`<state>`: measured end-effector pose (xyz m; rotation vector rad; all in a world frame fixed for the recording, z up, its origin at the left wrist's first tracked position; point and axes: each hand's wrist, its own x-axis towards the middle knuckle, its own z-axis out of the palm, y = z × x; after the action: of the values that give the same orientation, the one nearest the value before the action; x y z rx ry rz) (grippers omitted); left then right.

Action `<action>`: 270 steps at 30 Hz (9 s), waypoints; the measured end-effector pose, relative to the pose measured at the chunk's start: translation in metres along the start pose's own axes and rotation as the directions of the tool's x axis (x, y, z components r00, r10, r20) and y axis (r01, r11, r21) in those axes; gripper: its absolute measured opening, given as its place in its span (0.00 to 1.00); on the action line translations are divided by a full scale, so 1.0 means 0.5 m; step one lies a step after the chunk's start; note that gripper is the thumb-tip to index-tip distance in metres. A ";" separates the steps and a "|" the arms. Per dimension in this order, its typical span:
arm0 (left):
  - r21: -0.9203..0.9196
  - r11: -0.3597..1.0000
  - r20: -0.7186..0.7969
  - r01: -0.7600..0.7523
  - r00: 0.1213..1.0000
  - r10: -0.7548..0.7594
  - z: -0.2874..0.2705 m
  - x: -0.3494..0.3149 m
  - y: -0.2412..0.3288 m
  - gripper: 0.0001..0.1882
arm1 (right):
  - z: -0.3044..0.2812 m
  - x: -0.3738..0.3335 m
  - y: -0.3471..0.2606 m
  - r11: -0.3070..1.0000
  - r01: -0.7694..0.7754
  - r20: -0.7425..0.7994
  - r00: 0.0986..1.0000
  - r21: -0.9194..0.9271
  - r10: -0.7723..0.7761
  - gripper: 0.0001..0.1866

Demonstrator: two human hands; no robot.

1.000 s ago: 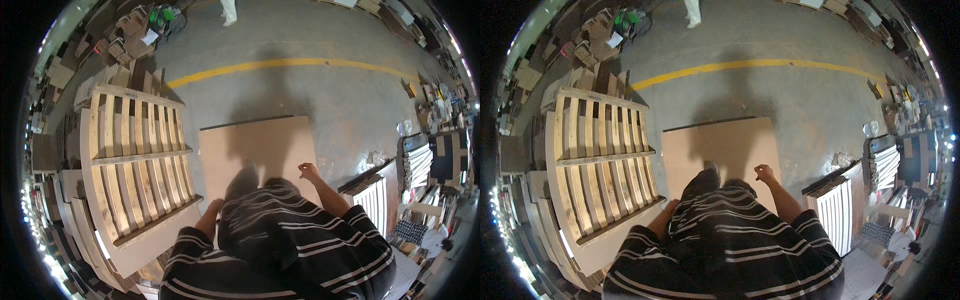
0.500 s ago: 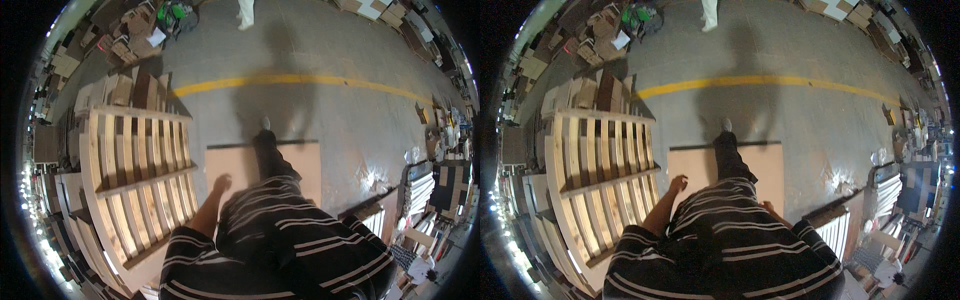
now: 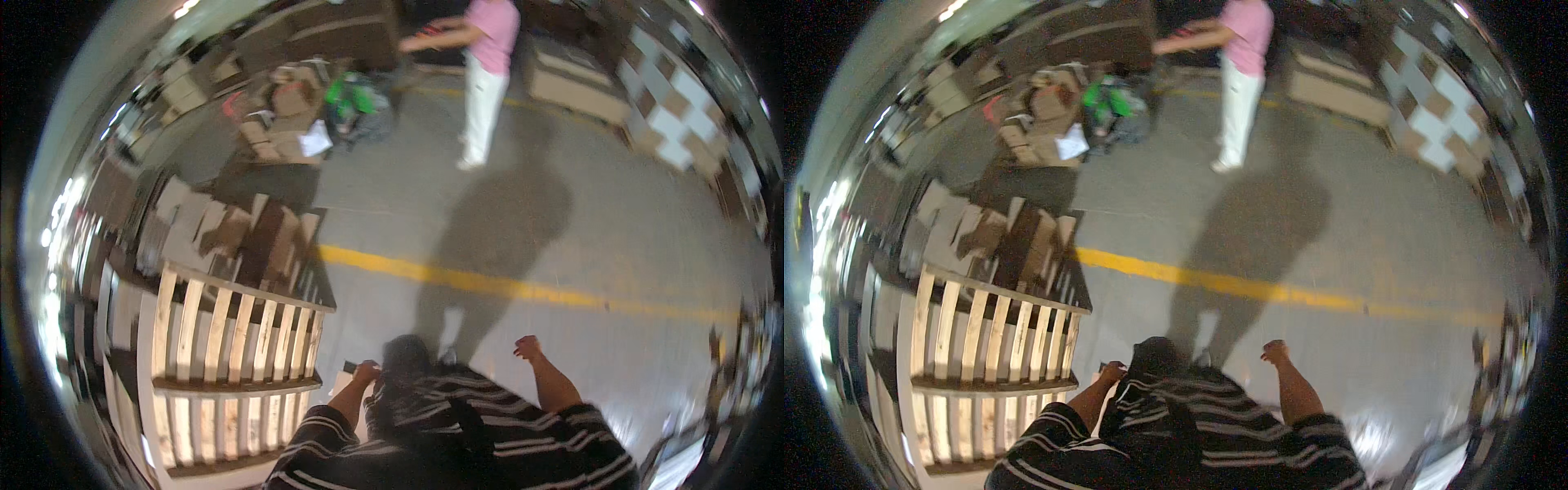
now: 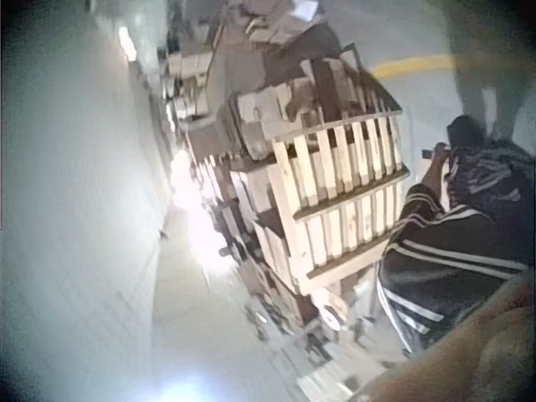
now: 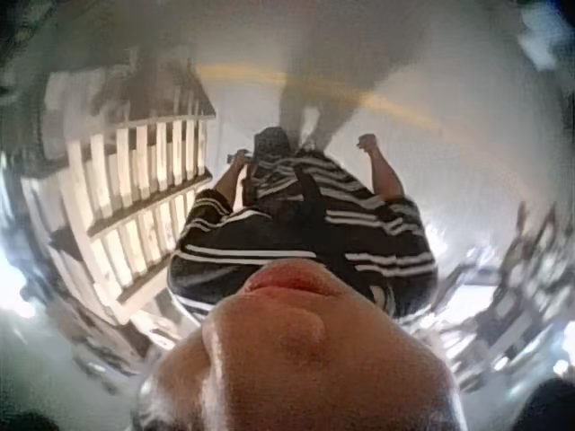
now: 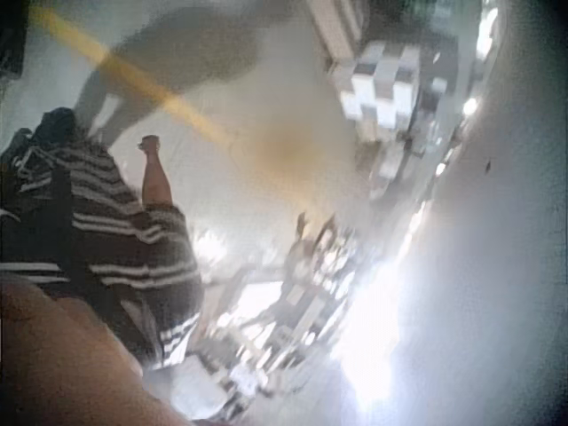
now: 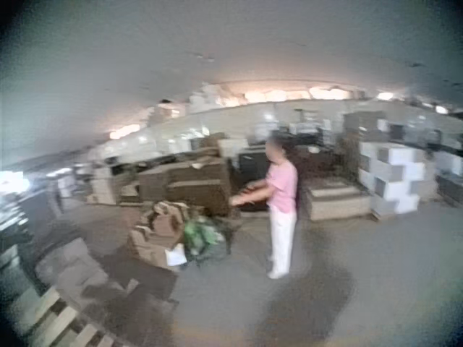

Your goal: The person walks through a warehouse and picks up a large flat board from the floor, then carries it to a wooden pallet and places it on top. The person repeats this process with another board.

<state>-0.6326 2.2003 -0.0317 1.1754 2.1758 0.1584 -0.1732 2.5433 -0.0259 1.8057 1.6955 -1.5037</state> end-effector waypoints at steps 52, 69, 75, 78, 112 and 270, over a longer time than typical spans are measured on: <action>-0.813 -0.579 0.570 -0.051 -0.270 -0.776 0.483 -0.084 1.113 0.17 | 0.309 0.047 -0.678 -0.163 0.977 0.988 -0.118 0.134 0.103 0.13; -0.670 -0.702 0.739 -0.239 -0.306 -0.601 0.559 -0.106 1.205 0.15 | 0.442 0.066 -0.566 -0.441 0.896 0.968 0.152 -0.051 0.198 0.13; -0.672 -0.720 0.739 -0.171 -0.212 -0.639 0.594 -0.124 1.148 0.15 | 0.384 0.021 -0.583 -0.396 0.910 0.958 0.216 -0.126 0.191 0.14; -0.666 -0.713 0.744 -0.220 -0.260 -0.615 0.570 -0.133 1.092 0.14 | 0.399 -0.019 -0.591 -0.423 0.898 0.944 0.233 -0.116 0.235 0.14; -0.629 -0.612 0.771 -0.479 -0.484 -0.413 0.491 -0.184 1.087 0.13 | 0.687 -0.073 -0.475 -0.597 0.703 0.828 0.020 0.386 0.560 0.17; -0.035 0.766 0.962 -0.642 -0.229 -0.148 1.576 -0.073 0.289 0.27 | 1.879 0.322 -0.044 0.642 0.631 0.891 0.197 -0.435 0.409 0.25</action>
<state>-0.0480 2.1059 -0.5721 1.2713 0.3136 -1.0114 -0.6907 1.9416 -0.5546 -0.0425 1.2893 -1.1209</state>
